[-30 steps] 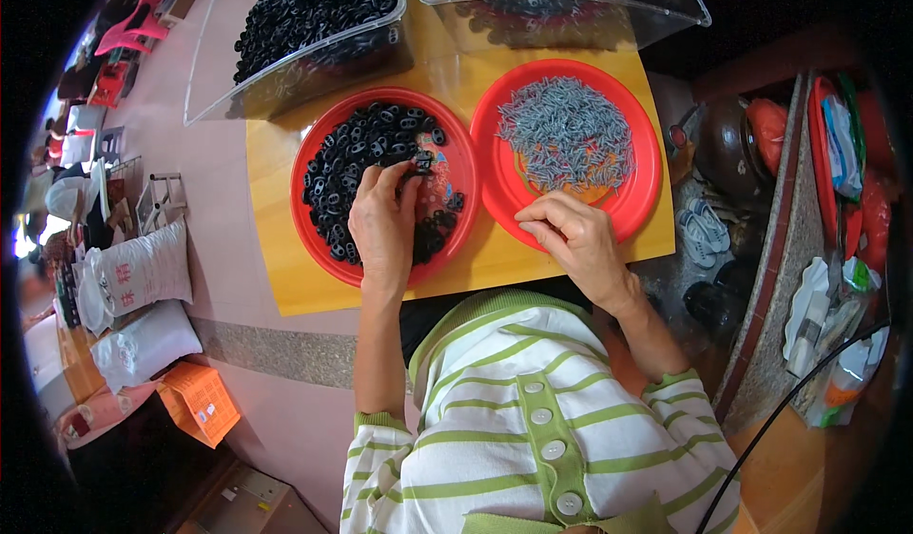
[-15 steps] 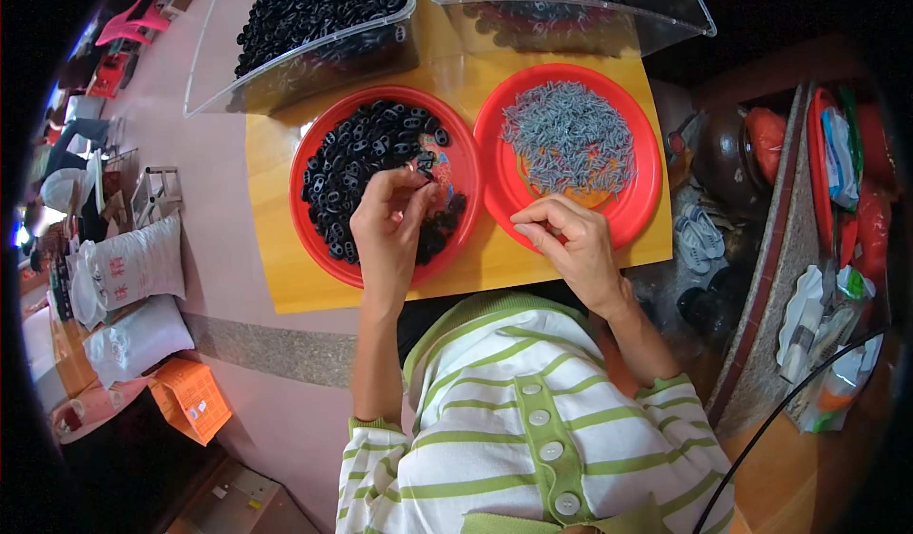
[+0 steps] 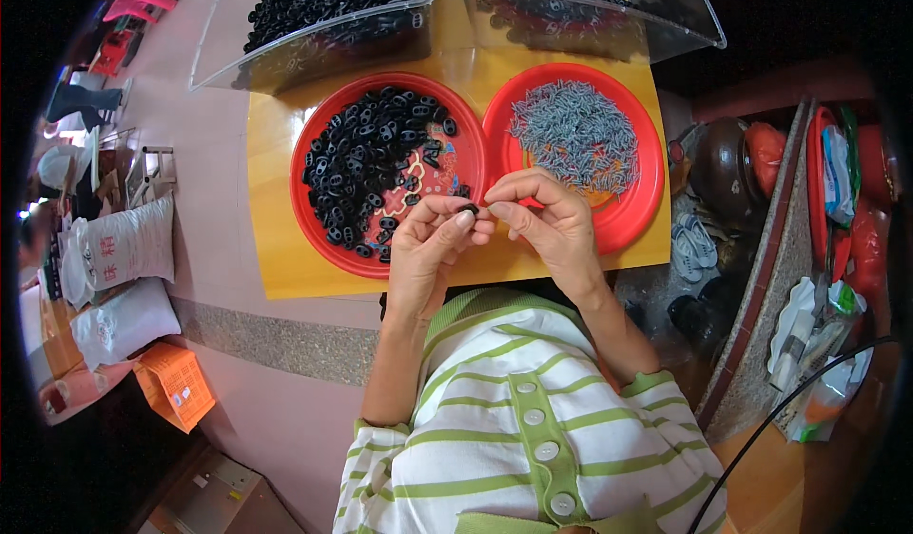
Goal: The person sits at a table and repeatedly picks up small black plastic rings and grey metal pins from red trays. They insert the pins into the rings by hand and place the assembled units into a clear plastic container.
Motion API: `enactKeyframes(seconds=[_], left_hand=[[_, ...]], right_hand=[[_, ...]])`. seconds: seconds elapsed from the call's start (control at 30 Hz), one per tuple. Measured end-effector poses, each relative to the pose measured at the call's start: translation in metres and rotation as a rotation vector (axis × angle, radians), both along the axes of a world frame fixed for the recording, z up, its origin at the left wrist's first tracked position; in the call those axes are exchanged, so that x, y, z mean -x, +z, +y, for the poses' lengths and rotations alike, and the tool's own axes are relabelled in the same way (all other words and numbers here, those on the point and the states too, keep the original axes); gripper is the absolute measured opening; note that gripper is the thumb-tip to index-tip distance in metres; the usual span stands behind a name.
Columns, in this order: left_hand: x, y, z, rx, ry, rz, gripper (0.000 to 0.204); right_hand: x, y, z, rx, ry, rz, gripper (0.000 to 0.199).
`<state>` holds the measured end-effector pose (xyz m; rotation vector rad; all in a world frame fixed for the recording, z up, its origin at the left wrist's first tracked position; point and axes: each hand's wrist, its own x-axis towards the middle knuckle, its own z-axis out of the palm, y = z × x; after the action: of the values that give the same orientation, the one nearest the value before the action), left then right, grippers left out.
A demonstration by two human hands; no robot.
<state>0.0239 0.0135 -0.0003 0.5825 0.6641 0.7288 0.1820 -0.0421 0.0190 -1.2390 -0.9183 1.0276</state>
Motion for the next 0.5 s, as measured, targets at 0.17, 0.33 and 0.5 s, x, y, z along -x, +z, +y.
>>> enactKeyframes(seconds=[0.17,0.33,0.5], left_hand=[[-0.002,0.007,-0.002,0.007,0.067,0.025,0.009],[0.002,0.006,-0.002,-0.046,0.023,0.046,0.013],[0.005,0.006,-0.004,-0.060,0.004,0.067,0.017]], right_hand=[[0.004,-0.006,-0.001,0.095,0.030,0.199,0.011],[0.007,-0.009,0.000,0.119,0.032,0.298,0.012],[0.011,-0.010,0.002,0.083,0.024,0.280,0.011]])
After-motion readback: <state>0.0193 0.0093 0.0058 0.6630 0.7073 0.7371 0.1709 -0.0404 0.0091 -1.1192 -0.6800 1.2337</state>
